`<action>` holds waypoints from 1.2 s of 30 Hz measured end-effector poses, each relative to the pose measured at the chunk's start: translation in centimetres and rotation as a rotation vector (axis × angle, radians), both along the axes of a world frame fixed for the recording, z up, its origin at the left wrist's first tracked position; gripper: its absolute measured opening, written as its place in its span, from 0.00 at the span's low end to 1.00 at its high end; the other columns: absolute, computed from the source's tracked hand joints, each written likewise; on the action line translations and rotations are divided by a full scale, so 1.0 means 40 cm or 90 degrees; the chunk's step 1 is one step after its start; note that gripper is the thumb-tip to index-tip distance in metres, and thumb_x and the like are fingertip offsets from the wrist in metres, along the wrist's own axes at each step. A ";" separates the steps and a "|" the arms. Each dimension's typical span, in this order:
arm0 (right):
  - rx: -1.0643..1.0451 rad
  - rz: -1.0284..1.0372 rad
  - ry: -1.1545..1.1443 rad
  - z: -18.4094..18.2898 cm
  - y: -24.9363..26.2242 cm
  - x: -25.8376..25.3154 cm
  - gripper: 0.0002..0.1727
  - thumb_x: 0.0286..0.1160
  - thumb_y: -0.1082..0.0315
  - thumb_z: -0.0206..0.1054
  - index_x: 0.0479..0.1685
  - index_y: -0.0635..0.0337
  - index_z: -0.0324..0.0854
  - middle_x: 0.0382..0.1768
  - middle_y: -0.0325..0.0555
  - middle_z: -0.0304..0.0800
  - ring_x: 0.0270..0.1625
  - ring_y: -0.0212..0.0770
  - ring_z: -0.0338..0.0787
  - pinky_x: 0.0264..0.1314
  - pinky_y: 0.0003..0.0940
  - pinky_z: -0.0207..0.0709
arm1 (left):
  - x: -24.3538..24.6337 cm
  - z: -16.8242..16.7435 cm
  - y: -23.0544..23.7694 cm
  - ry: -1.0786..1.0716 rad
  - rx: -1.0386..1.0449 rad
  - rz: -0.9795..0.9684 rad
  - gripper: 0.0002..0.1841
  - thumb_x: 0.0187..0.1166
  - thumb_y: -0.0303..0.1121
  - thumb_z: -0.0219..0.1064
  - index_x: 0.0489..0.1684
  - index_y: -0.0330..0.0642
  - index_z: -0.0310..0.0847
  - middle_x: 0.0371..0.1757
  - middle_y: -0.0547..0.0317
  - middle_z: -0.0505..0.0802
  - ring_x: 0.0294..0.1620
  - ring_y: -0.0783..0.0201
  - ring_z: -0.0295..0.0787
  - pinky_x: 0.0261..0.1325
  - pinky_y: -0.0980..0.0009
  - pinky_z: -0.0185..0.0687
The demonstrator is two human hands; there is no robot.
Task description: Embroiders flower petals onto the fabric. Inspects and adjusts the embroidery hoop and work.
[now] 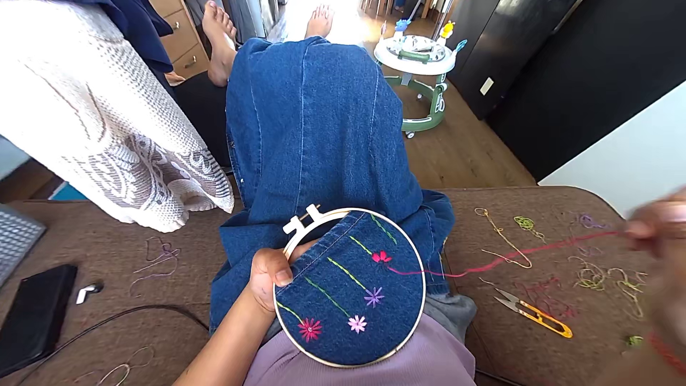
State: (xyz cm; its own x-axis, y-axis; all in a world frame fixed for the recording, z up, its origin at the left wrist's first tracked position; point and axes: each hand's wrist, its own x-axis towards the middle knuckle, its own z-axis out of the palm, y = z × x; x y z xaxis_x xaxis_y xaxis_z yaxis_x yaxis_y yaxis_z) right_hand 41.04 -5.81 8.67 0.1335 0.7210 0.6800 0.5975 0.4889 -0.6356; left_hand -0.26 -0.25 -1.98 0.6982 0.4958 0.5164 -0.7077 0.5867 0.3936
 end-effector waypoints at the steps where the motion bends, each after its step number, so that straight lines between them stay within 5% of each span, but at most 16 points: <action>1: 0.002 0.049 -0.056 -0.002 0.009 -0.063 0.14 0.88 0.57 0.60 0.68 0.40 0.71 0.48 0.20 0.81 0.39 0.19 0.85 0.40 0.18 0.83 | 0.000 -0.016 0.002 -0.023 -0.018 -0.013 0.23 0.77 0.29 0.61 0.73 0.41 0.81 0.59 0.59 0.94 0.58 0.72 0.91 0.68 0.74 0.82; 4: 0.025 0.162 -0.180 -0.025 0.017 -0.227 0.07 0.87 0.55 0.61 0.53 0.40 0.82 0.47 0.24 0.82 0.42 0.20 0.84 0.40 0.19 0.82 | 0.000 -0.029 0.004 -0.034 -0.015 -0.014 0.24 0.78 0.29 0.60 0.75 0.42 0.79 0.60 0.59 0.93 0.59 0.71 0.91 0.69 0.73 0.81; 8: 0.039 0.239 -0.232 -0.073 0.023 -0.321 0.08 0.86 0.61 0.60 0.46 0.49 0.86 0.41 0.31 0.80 0.43 0.19 0.80 0.44 0.12 0.77 | 0.006 0.017 -0.004 0.005 0.036 0.016 0.23 0.82 0.35 0.63 0.76 0.45 0.80 0.65 0.62 0.92 0.64 0.73 0.89 0.70 0.76 0.81; 36: 0.006 0.254 -0.213 -0.094 0.029 -0.340 0.11 0.83 0.63 0.61 0.44 0.52 0.90 0.34 0.30 0.78 0.34 0.16 0.76 0.35 0.08 0.71 | 0.000 -0.022 0.004 -0.018 0.015 0.006 0.24 0.78 0.30 0.61 0.76 0.44 0.79 0.63 0.61 0.93 0.63 0.72 0.89 0.70 0.73 0.80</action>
State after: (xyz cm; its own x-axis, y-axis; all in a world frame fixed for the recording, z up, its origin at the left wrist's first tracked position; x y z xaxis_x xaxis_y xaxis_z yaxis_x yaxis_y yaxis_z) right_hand 27.45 -4.65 4.91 -0.3757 0.6647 0.6458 0.5329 0.7251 -0.4362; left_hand -0.27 -0.10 -2.86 0.6788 0.4895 0.5473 -0.7240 0.5706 0.3876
